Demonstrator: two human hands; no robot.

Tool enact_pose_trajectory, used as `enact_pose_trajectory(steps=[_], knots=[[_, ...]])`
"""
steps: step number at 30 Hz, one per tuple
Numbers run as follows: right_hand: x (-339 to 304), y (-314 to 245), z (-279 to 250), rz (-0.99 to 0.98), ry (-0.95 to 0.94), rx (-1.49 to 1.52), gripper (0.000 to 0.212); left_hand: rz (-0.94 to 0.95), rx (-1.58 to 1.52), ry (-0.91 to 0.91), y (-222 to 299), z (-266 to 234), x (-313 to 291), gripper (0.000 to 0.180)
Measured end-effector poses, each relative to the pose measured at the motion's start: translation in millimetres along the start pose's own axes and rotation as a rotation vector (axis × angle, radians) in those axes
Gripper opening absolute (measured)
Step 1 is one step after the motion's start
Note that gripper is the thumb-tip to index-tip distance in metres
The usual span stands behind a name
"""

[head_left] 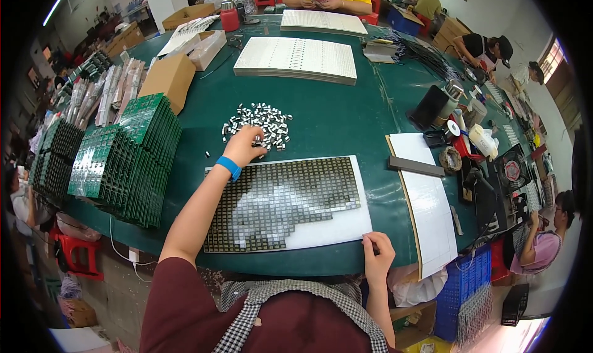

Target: The person assembles small electronic components by hand, placing them one by one into a grid-like sheet on a workbench.

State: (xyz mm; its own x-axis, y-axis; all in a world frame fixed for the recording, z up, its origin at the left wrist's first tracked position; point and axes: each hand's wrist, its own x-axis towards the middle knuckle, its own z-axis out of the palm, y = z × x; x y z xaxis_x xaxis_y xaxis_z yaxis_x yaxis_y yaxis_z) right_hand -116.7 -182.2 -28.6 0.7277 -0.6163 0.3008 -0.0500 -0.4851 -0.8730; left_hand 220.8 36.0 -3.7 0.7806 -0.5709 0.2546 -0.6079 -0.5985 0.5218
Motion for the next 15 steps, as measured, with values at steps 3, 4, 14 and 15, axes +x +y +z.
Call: enact_pose_trajectory(steps=[3, 4, 14, 15], knots=[[0.5, 0.0, 0.0, -0.006, 0.000, 0.001, 0.004, 0.004, -0.175, -0.468, 9.0, -4.6, 4.6, 0.035], [0.9, -1.0, -0.2, 0.021, 0.009, 0.008, 0.004, 0.121, -0.086, -0.410, 10.8, -1.2, 5.2, 0.041], [-0.6, -1.0, 0.7, 0.048, 0.020, 0.023, 0.004, -0.099, 0.167, 0.167, -9.0, -16.0, -1.1, 0.027], [-0.2, -1.2, 0.6, 0.049, 0.020, 0.023, 0.004, -0.296, 0.326, 0.129, -15.6, -24.4, -7.0, 0.031]])
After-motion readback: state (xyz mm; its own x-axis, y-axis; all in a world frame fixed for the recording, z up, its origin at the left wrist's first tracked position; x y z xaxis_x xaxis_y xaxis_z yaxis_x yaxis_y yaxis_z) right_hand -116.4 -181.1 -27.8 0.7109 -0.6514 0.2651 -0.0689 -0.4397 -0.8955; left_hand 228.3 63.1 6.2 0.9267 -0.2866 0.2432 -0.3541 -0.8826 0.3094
